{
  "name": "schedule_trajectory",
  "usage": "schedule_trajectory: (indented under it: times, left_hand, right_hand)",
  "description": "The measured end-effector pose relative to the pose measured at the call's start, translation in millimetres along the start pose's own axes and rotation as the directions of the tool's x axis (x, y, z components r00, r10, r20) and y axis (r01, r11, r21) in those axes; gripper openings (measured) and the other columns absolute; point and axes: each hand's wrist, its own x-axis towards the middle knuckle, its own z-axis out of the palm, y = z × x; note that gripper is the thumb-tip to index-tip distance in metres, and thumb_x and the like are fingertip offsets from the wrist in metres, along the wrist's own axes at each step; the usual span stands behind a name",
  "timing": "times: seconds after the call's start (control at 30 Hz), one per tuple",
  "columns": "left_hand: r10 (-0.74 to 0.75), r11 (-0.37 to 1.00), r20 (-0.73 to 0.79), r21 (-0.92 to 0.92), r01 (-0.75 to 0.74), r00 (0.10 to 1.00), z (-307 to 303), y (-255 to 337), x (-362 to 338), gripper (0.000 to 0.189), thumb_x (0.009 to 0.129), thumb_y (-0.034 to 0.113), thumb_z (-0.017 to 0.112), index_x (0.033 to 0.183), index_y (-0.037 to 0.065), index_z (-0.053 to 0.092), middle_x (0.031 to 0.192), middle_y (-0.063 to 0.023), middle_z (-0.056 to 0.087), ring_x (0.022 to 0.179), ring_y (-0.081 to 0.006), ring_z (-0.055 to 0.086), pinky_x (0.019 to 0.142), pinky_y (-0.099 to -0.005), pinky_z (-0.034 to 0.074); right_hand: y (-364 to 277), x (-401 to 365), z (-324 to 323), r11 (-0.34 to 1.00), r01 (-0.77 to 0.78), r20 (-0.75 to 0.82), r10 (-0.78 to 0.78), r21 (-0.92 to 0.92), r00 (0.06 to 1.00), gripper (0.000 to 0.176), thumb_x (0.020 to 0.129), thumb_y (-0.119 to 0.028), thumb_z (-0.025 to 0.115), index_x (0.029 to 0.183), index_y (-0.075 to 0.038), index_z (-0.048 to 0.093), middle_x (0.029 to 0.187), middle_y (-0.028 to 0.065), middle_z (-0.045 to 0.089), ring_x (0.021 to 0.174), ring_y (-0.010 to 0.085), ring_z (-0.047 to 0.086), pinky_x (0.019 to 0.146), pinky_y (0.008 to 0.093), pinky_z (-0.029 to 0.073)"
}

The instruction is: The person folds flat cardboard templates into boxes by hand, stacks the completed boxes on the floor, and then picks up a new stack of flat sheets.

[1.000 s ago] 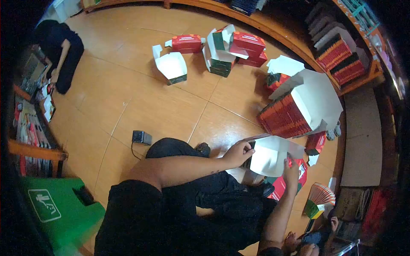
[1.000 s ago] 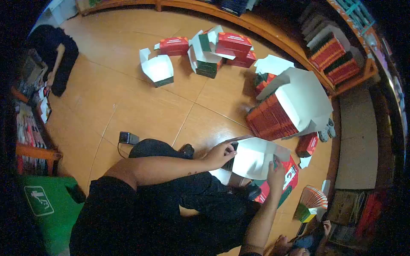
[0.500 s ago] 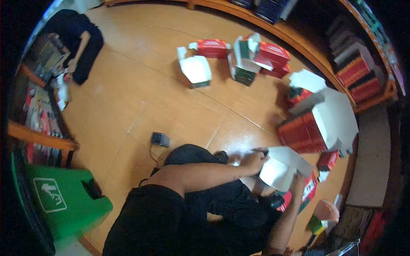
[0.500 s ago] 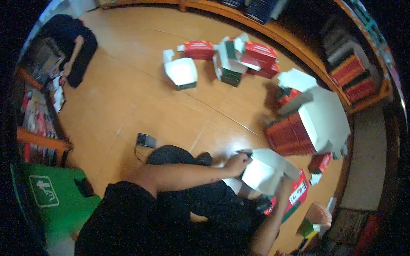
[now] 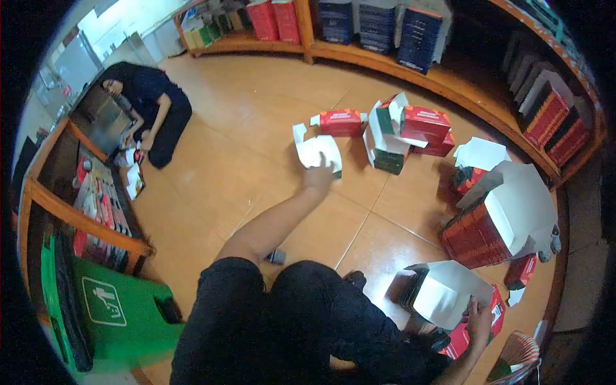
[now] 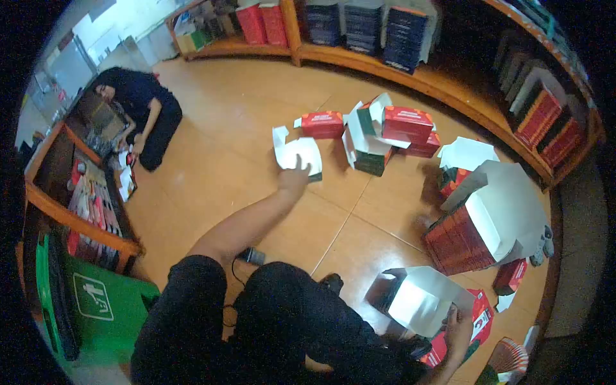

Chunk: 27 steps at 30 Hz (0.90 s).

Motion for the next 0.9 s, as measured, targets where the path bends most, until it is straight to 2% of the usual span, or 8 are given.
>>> schedule_trajectory:
  times: [0.17, 0.27, 0.37, 0.5, 0.57, 0.7, 0.8, 0.9]
  left_hand:
    - [-0.023, 1.0, 0.294, 0.018, 0.018, 0.956, 20.1, -76.6, 19.8, 0.023, 0.092, 0.012, 0.051, 0.11, 0.007, 0.063, 0.112, -0.0159, 0.061, 0.095, -0.03, 0.067, 0.076, -0.0419, 0.057]
    - [-0.017, 0.998, 0.038, -0.06, 0.019, 0.999, 12.7, -81.2, 11.9, 0.022, 0.089, 0.01, 0.053, 0.108, 0.007, 0.063, 0.107, -0.0135, 0.061, 0.095, -0.0313, 0.067, 0.075, -0.0444, 0.057]
    - [0.102, 0.975, -0.151, -0.182, -0.129, 0.983, -41.0, -79.3, -4.2, 0.018, 0.088, 0.008, 0.051, 0.103, 0.004, 0.061, 0.103, -0.0158, 0.06, 0.093, -0.0366, 0.064, 0.077, -0.0459, 0.054]
    - [0.314, 0.83, -0.401, -0.324, -0.454, 0.861, -106.6, -69.5, -28.8, 0.009, 0.083, 0.002, 0.059, 0.091, 0.005, 0.058, 0.093, -0.0155, 0.058, 0.087, -0.0371, 0.06, 0.073, -0.0454, 0.049]
    - [0.312, 0.828, -0.411, -0.324, -0.458, 0.856, -142.3, -55.0, -40.0, 0.011, 0.08, 0.001, 0.062, 0.089, 0.006, 0.058, 0.09, -0.0146, 0.057, 0.086, -0.0371, 0.059, 0.072, -0.045, 0.047]
    - [0.397, 0.714, -0.513, -0.348, -0.607, 0.761, -194.1, -34.9, -59.1, 0.013, 0.079, -0.002, 0.064, 0.088, 0.004, 0.057, 0.091, -0.0141, 0.059, 0.087, -0.0366, 0.059, 0.073, -0.0437, 0.048]
    - [0.414, 0.685, -0.502, -0.377, -0.623, 0.759, -218.0, -21.8, -76.3, 0.016, 0.077, -0.006, 0.065, 0.088, 0.002, 0.056, 0.092, -0.0144, 0.06, 0.088, -0.0355, 0.06, 0.075, -0.0417, 0.049]
    - [0.383, 0.615, -0.496, -0.493, -0.616, 0.779, -226.4, -8.7, -87.0, 0.019, 0.076, -0.008, 0.065, 0.09, 0.001, 0.056, 0.093, -0.015, 0.06, 0.089, -0.0348, 0.06, 0.077, -0.0402, 0.049]
  right_hand:
    - [-1.8, -4.8, 10.0, 0.999, -0.02, 0.105, 0.017, 0.035, 0.994, 0.039, 0.096, -0.031, 0.057, 0.09, 0.007, 0.067, 0.066, 0.0141, 0.066, 0.053, 0.0185, 0.064, 0.052, 0.0333, 0.05]
    - [-26.6, -23.7, -1.0, 0.992, 0.111, 0.378, -0.124, 0.055, 0.917, 0.03, 0.094, -0.024, 0.057, 0.091, 0.003, 0.069, 0.071, 0.0103, 0.067, 0.063, 0.017, 0.066, 0.062, 0.0314, 0.052]
    - [-84.7, -66.5, 10.3, 0.856, 0.292, 0.619, -0.512, 0.427, 0.596, 0.021, 0.095, -0.021, 0.062, 0.096, -0.001, 0.07, 0.085, 0.0103, 0.07, 0.076, 0.0166, 0.067, 0.072, 0.032, 0.054]
    - [-185.8, -186.8, 65.7, 0.237, 0.339, 0.273, -0.96, 0.91, -0.06, 0.026, 0.099, -0.025, 0.054, 0.112, -0.003, 0.061, 0.102, 0.0102, 0.067, 0.102, 0.0236, 0.063, 0.089, 0.0356, 0.05]
    - [-208.3, -222.5, 80.8, 0.389, 0.166, 0.422, -0.867, 0.906, -0.265, 0.048, 0.095, -0.043, 0.059, 0.116, -0.001, 0.06, 0.112, 0.018, 0.065, 0.095, 0.0326, 0.063, 0.084, 0.0448, 0.048]
    - [-203.2, -256.0, 119.9, 0.346, 0.091, 0.357, -0.882, 0.934, -0.308, 0.032, 0.1, -0.029, 0.054, 0.109, 0.001, 0.06, 0.088, 0.0133, 0.063, 0.08, 0.0197, 0.057, 0.073, 0.0367, 0.046]
    - [-211.6, -252.2, 98.4, 0.643, 0.161, 0.606, -0.565, 0.749, -0.56, 0.031, 0.103, -0.026, 0.049, 0.109, 0.002, 0.061, 0.098, 0.0089, 0.064, 0.093, 0.0159, 0.058, 0.085, 0.0338, 0.046]
    - [-193.8, -251.2, 91.7, 0.501, 0.125, 0.497, -0.732, 0.856, -0.467, 0.03, 0.102, -0.026, 0.051, 0.108, 0.002, 0.061, 0.094, 0.009, 0.063, 0.09, 0.0163, 0.057, 0.081, 0.0339, 0.046]
